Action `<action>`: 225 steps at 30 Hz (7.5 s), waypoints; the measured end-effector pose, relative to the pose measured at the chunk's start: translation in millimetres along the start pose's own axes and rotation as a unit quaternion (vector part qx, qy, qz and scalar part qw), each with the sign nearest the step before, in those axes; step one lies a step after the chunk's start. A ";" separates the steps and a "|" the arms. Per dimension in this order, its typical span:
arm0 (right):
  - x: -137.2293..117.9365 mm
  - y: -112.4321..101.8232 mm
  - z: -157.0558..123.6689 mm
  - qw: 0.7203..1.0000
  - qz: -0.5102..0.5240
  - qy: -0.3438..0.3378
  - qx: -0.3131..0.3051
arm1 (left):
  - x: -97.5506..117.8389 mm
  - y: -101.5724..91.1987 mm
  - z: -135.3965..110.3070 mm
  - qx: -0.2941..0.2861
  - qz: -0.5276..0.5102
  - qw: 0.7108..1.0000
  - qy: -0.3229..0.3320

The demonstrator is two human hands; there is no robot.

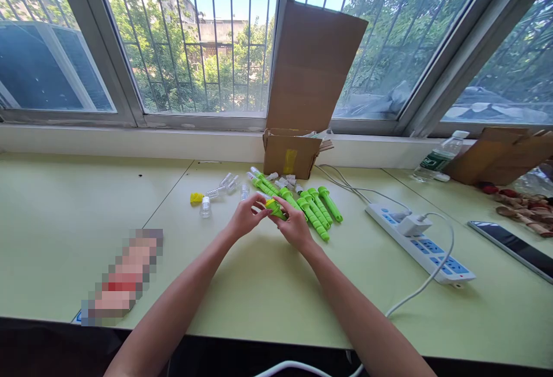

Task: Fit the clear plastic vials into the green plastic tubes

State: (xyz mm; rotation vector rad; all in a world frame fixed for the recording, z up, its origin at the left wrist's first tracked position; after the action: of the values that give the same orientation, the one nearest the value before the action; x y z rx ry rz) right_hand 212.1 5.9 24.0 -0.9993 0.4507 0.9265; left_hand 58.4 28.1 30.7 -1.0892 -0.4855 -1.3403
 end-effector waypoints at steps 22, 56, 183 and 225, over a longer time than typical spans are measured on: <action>2.4 4.3 0.9 0.976 0.187 0.103 -0.044 | 5.8 -2.8 3.4 -0.001 -0.025 1.000 -0.012; -3.9 4.0 0.0 0.919 0.348 0.178 -0.052 | 5.1 1.2 5.6 -0.009 -0.087 0.996 -0.017; -5.7 5.0 -2.4 0.914 0.340 0.181 -0.126 | 4.5 -1.5 6.5 -0.008 -0.028 1.000 0.004; 4.8 0.2 1.1 0.998 -0.045 0.010 -0.034 | 9.3 3.3 -5.2 0.041 0.048 0.996 0.068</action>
State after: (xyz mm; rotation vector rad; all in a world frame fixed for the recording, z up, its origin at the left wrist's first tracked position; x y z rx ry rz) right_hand 214.5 9.1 21.1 -1.0833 0.3893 0.8574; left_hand 62.1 18.5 34.8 -0.9370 -0.3794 -1.2885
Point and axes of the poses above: each hand's wrist, its own z-axis towards the middle knuckle, its own y-axis out of the palm, x = y × z, the point moved 4 cm from there along z, towards the middle knuckle
